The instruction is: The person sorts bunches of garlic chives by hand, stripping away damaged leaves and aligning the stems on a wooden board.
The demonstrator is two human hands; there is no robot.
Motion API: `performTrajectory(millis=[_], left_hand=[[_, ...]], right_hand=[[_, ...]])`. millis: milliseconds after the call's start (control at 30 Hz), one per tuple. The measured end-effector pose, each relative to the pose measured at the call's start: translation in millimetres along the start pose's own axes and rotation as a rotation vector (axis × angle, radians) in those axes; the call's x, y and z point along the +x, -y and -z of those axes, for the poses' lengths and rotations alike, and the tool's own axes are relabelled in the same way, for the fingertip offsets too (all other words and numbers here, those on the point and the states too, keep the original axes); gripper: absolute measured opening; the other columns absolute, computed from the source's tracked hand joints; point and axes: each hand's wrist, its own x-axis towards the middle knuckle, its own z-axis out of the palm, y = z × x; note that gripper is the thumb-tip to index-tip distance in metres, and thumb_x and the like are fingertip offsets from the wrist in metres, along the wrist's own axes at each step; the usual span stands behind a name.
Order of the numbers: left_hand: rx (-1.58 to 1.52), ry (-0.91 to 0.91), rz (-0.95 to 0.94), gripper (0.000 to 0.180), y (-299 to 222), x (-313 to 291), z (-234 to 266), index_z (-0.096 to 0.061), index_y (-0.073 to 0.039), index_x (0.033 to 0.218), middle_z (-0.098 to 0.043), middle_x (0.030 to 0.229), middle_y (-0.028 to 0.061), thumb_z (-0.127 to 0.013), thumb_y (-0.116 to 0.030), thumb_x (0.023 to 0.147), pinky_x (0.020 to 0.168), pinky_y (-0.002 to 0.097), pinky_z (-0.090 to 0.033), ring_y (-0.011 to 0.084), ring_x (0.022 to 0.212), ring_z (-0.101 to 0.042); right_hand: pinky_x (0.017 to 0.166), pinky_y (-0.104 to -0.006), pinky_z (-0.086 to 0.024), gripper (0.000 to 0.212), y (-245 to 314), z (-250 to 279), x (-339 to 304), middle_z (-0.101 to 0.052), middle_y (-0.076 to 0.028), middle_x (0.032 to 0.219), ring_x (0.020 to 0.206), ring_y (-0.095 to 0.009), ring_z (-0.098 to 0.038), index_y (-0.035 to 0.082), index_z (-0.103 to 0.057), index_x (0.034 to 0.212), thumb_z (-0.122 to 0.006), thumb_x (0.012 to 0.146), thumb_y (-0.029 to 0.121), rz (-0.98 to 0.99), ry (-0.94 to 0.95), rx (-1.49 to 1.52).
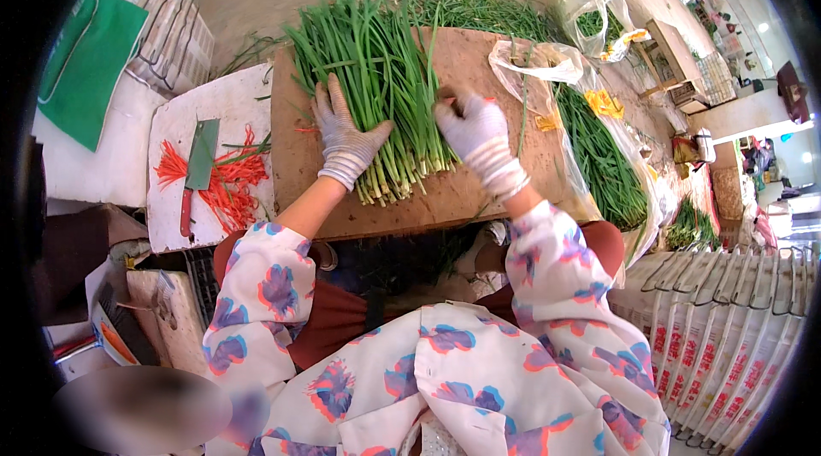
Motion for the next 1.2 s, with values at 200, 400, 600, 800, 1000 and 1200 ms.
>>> performTrajectory(millis=[200,400,600,800,1000,1200], left_hand=[[-0.077,-0.009,-0.016,0.111,7.7,-2.8,-4.2,-0.004,-0.013,0.144,-0.012,0.142,0.0294,-0.075,-0.018,0.059,0.108,0.0497,-0.019,0.0469,0.131,-0.014],[-0.416,0.011,-0.141,0.103,31.0,-2.9,-5.3,-0.003,-0.012,0.145,-0.004,0.146,0.0262,-0.070,-0.015,0.067,0.110,0.0452,-0.016,0.0408,0.136,-0.009],[-0.590,0.090,-0.114,0.101,61.0,-2.5,3.1,-0.003,-0.010,0.145,-0.004,0.149,0.0205,-0.070,-0.019,0.070,0.111,0.0402,-0.012,0.0331,0.138,-0.005],[-0.755,0.164,-0.035,0.102,69.3,-0.4,5.1,-0.004,-0.007,0.145,-0.009,0.148,0.0185,-0.069,-0.019,0.067,0.110,0.0362,-0.016,0.0301,0.137,-0.012],[-0.699,0.144,-0.026,0.103,67.2,-2.7,6.5,-0.005,-0.006,0.144,-0.013,0.145,0.0194,-0.070,-0.017,0.066,0.109,0.0365,-0.019,0.0319,0.134,-0.017],[-0.436,0.024,-0.108,0.102,50.3,-3.1,-3.1,-0.005,-0.007,0.144,-0.011,0.145,0.0242,-0.070,-0.016,0.065,0.109,0.0410,-0.019,0.0396,0.133,-0.016]], right_hand=[[0.068,-0.0345,-0.050,0.044,-3.0,-11.2,-3.1,-0.066,-0.014,0.080,0.074,-0.028,-0.065,0.005,-0.063,0.097,-0.063,0.076,0.043,-0.079,0.297,-0.419],[0.068,-0.0317,-0.050,0.038,-39.7,-19.7,-10.9,-0.066,-0.013,0.084,0.072,-0.022,-0.064,0.002,-0.061,0.102,-0.069,0.077,0.030,-0.173,0.170,-0.032],[0.064,-0.0390,-0.050,0.035,18.7,-19.8,-17.2,-0.065,-0.012,0.076,0.069,-0.029,-0.064,0.008,-0.058,0.097,-0.066,0.076,0.035,0.075,-0.019,-0.115],[0.070,-0.0404,-0.050,0.031,34.0,-47.6,19.4,-0.065,-0.014,0.081,0.077,-0.032,-0.063,0.010,-0.066,0.087,-0.056,0.079,0.037,0.032,0.262,-0.469],[0.077,-0.0390,-0.050,0.040,53.6,-72.5,53.8,-0.067,-0.013,0.087,0.086,-0.031,-0.064,0.013,-0.068,0.093,-0.058,0.076,0.048,-0.146,0.371,-0.653],[0.074,-0.0331,-0.050,0.041,22.2,-82.1,60.6,-0.067,-0.013,0.087,0.081,-0.022,-0.065,0.004,-0.066,0.096,-0.065,0.075,0.039,-0.163,0.177,-0.297]])
